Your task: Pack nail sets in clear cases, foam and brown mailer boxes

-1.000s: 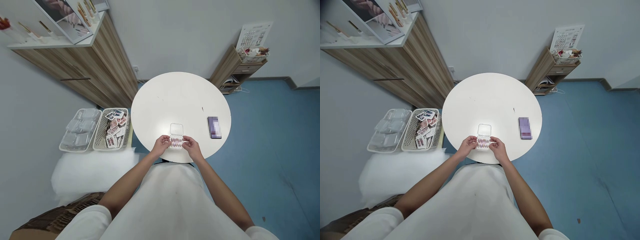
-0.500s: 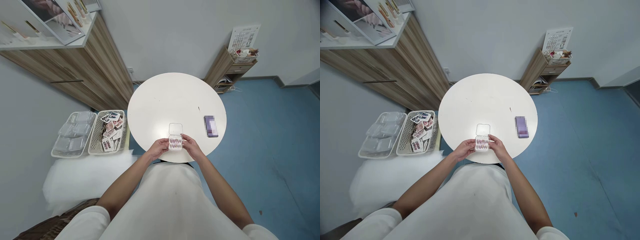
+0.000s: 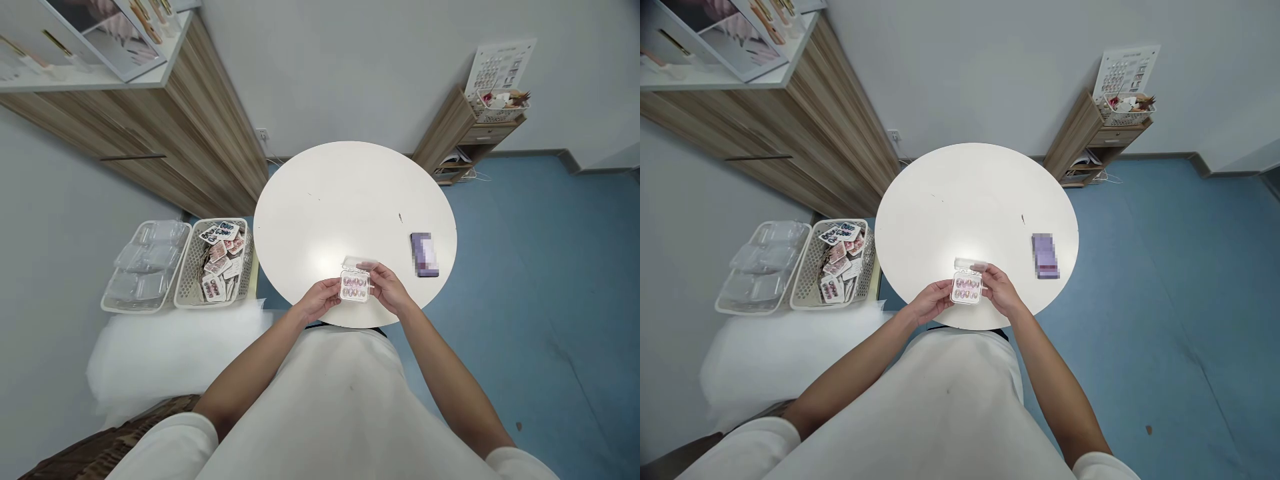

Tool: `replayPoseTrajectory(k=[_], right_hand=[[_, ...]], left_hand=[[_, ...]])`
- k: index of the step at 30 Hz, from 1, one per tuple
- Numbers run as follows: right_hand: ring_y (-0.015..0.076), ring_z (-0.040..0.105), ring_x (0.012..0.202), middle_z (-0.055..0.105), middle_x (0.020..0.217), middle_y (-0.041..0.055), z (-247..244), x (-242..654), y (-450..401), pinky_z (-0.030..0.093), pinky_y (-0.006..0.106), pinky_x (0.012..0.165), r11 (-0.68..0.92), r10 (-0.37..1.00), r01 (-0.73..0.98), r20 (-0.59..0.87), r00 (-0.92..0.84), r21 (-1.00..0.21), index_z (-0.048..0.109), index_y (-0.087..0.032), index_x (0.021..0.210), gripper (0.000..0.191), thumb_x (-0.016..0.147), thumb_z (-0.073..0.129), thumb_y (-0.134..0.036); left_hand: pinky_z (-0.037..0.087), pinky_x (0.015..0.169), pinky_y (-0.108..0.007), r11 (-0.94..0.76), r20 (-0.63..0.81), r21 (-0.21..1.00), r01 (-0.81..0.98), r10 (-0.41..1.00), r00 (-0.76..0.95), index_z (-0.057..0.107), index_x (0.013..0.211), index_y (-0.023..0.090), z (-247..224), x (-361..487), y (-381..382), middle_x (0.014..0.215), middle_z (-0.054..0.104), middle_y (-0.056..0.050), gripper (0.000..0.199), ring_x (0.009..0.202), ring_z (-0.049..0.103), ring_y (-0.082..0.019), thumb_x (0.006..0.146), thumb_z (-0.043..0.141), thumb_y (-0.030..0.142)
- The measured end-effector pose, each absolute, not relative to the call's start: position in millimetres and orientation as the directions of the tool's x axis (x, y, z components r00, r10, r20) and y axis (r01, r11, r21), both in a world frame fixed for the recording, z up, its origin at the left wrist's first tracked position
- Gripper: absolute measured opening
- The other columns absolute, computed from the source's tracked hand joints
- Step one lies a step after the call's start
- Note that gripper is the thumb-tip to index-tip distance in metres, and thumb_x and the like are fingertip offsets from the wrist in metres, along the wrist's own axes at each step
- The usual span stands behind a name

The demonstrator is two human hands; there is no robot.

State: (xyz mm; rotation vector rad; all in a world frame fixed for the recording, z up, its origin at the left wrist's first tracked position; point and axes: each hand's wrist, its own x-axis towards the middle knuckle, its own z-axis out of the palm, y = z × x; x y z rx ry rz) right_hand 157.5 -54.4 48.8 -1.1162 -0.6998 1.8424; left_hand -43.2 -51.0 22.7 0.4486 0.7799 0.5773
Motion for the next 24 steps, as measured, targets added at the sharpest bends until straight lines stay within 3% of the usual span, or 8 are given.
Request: replayPoseTrajectory(k=[9,14,24], right_hand=[[0.0229,0.046,0.113,0.048,0.127,0.0026,47.6,149.5,-70.6,0.045,0.037,0.085,-0.435,0.898,-0.453,-0.409,-0.161,-0.778,0.062,-0.026,0.095,0.028,0.067,0.063,-0.027],[0.0226,0.054,0.104,0.053,0.121,0.0028,47.4,143.6,-90.2,0.047,0.042,0.083,-0.439,0.878,-0.521,-0.473,-0.076,-0.731,0.047,-0.032,0.116,0.047,0.071,0.060,-0.038],[0.0178,0.062,0.085,0.064,0.096,0.0021,25.5,140.8,-95.2,0.052,0.038,0.081,-0.506,0.828,-0.410,-0.561,0.017,-0.759,0.047,-0.027,0.112,0.058,0.060,0.073,-0.030]], left_hand=[[0.040,0.067,-0.022,0.765,-0.525,0.481,-0.429,0.643,0.557,0.063,0.097,0.016,21.5,-36.8,-50.7,0.081,0.062,-0.005,0.032,0.069,0.055,-0.009,0.068,0.068,0.029],[0.038,0.064,-0.021,0.770,-0.528,0.477,-0.424,0.637,0.562,0.063,0.093,0.016,21.8,-33.9,-56.0,0.077,0.060,-0.004,0.030,0.067,0.053,-0.008,0.067,0.069,0.031],[0.038,0.065,-0.023,0.741,-0.539,0.509,-0.437,0.671,0.509,0.061,0.092,0.017,13.8,-34.0,-59.5,0.085,0.059,-0.004,0.035,0.071,0.054,-0.009,0.066,0.067,0.039]])
